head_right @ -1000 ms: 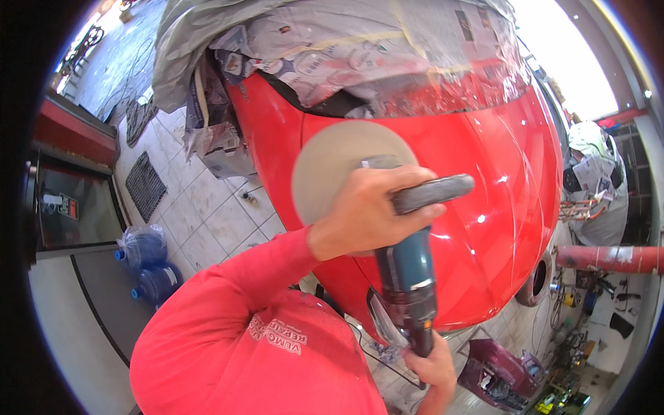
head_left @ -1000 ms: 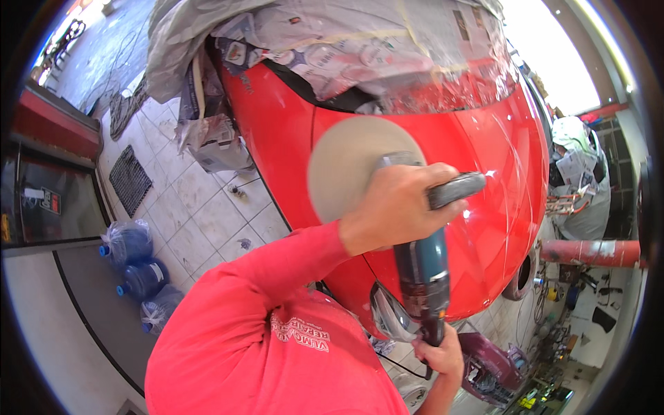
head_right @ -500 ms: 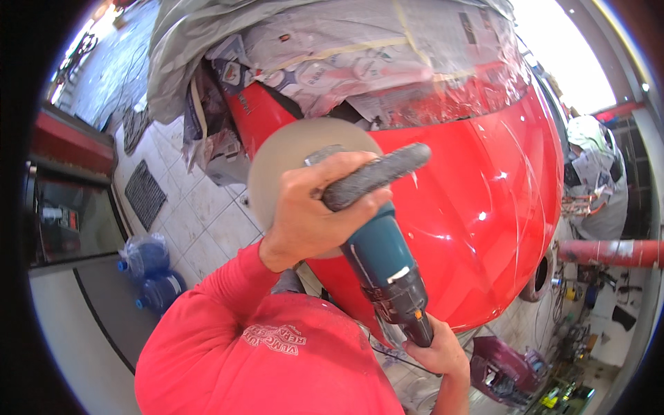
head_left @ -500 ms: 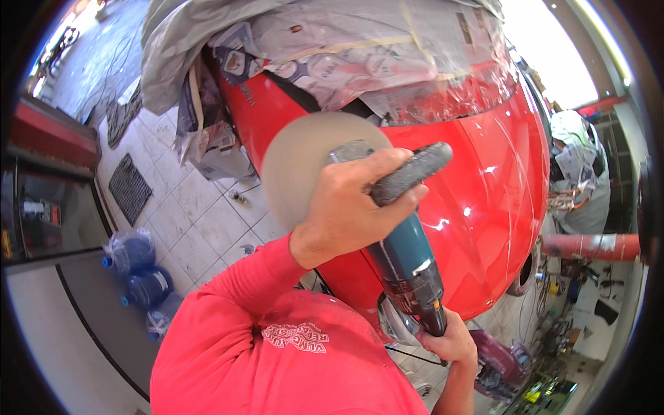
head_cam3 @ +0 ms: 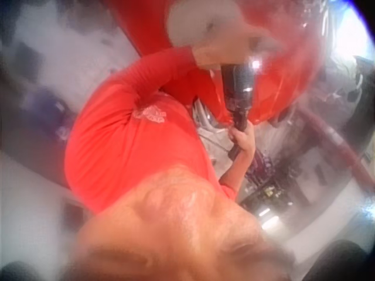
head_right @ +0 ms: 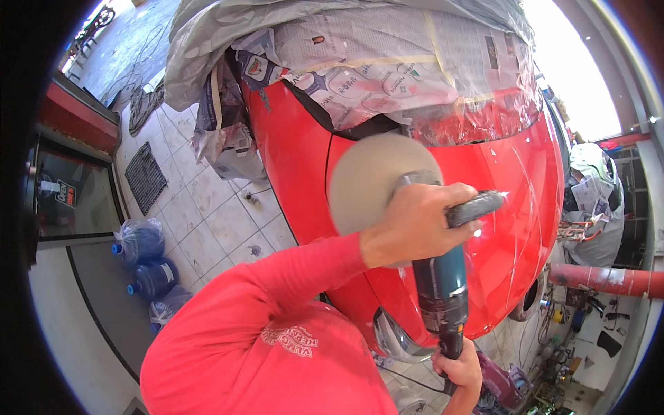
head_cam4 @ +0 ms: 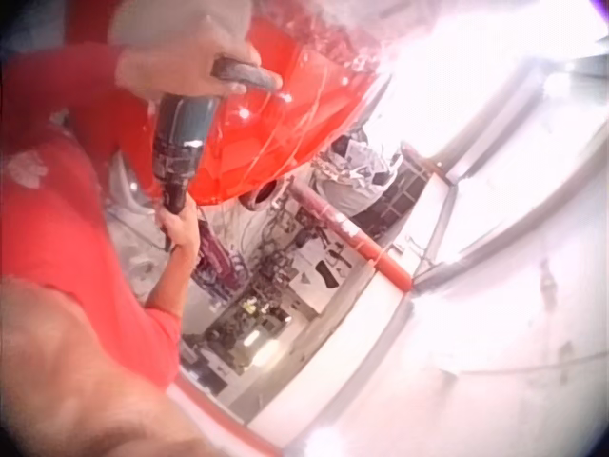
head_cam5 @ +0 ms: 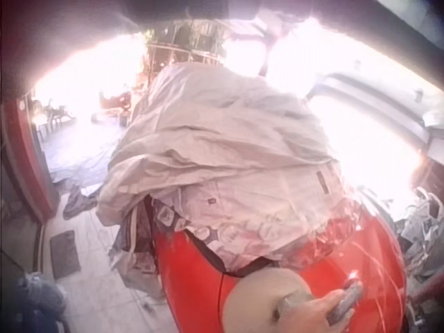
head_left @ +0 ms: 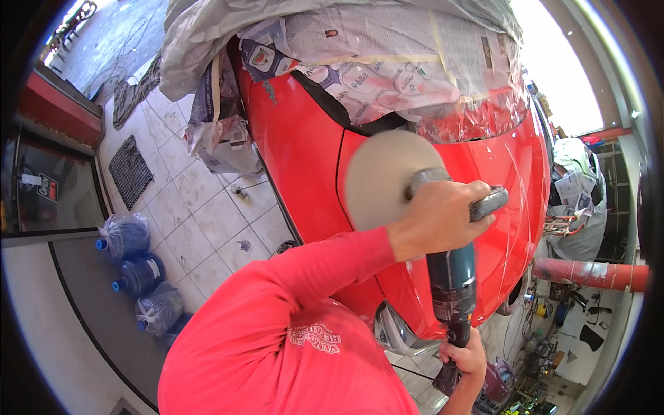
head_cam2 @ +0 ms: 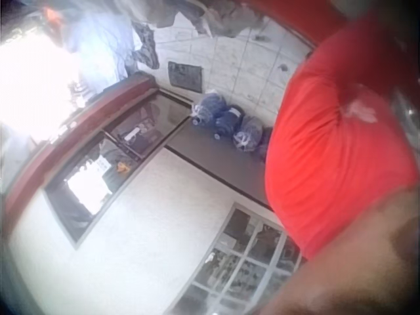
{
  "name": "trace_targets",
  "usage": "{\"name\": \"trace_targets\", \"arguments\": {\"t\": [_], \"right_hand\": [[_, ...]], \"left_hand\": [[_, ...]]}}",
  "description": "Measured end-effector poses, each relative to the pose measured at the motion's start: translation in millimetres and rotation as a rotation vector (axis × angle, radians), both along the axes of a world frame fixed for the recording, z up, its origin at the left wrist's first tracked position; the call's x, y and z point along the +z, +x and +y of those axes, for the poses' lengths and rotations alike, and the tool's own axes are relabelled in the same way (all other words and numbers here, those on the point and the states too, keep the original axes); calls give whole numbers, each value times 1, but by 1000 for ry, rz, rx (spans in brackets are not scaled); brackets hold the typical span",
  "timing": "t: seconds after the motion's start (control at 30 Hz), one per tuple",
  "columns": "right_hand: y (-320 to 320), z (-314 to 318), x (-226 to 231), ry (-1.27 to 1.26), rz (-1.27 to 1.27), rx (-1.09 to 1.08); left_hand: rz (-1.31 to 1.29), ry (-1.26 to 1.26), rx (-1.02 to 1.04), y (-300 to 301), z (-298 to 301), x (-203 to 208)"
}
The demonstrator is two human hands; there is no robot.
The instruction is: The person removes masking paper from the front bumper of a red car, then uses a rotary polisher with a buffing pad to polish the hood and front bumper area.
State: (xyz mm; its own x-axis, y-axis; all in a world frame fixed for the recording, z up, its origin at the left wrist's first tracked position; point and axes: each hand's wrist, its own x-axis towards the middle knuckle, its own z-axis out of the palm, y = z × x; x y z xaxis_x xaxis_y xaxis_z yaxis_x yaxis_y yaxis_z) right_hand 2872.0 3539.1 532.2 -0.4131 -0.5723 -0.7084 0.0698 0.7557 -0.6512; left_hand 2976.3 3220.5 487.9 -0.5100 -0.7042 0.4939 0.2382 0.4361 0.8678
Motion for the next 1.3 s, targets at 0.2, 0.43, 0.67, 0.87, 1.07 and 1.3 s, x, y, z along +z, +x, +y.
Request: {"name": "trace_targets", "arguments": {"t": [0.2, 0.43, 0.67, 0.87, 1.07, 1.3], "right_hand": [[28, -48, -13, 92, 77, 291], [30, -61, -11, 47, 140, 379], [-14, -2, 9, 50, 28, 2], [-72, 8, 37, -32, 136, -119], [-130, 9, 54, -13, 256, -116], [-174, -17, 83, 76, 341, -69]], "left_hand": [[49, -67, 211, 80, -15, -6], [82, -28, 177, 89, -22, -4], [27, -1, -9, -11, -2, 5], [-66, 1, -114, -128, 0, 17], [-54, 54, -150, -208, -1, 20], [-34, 147, -130, -246, -14, 27]]}}
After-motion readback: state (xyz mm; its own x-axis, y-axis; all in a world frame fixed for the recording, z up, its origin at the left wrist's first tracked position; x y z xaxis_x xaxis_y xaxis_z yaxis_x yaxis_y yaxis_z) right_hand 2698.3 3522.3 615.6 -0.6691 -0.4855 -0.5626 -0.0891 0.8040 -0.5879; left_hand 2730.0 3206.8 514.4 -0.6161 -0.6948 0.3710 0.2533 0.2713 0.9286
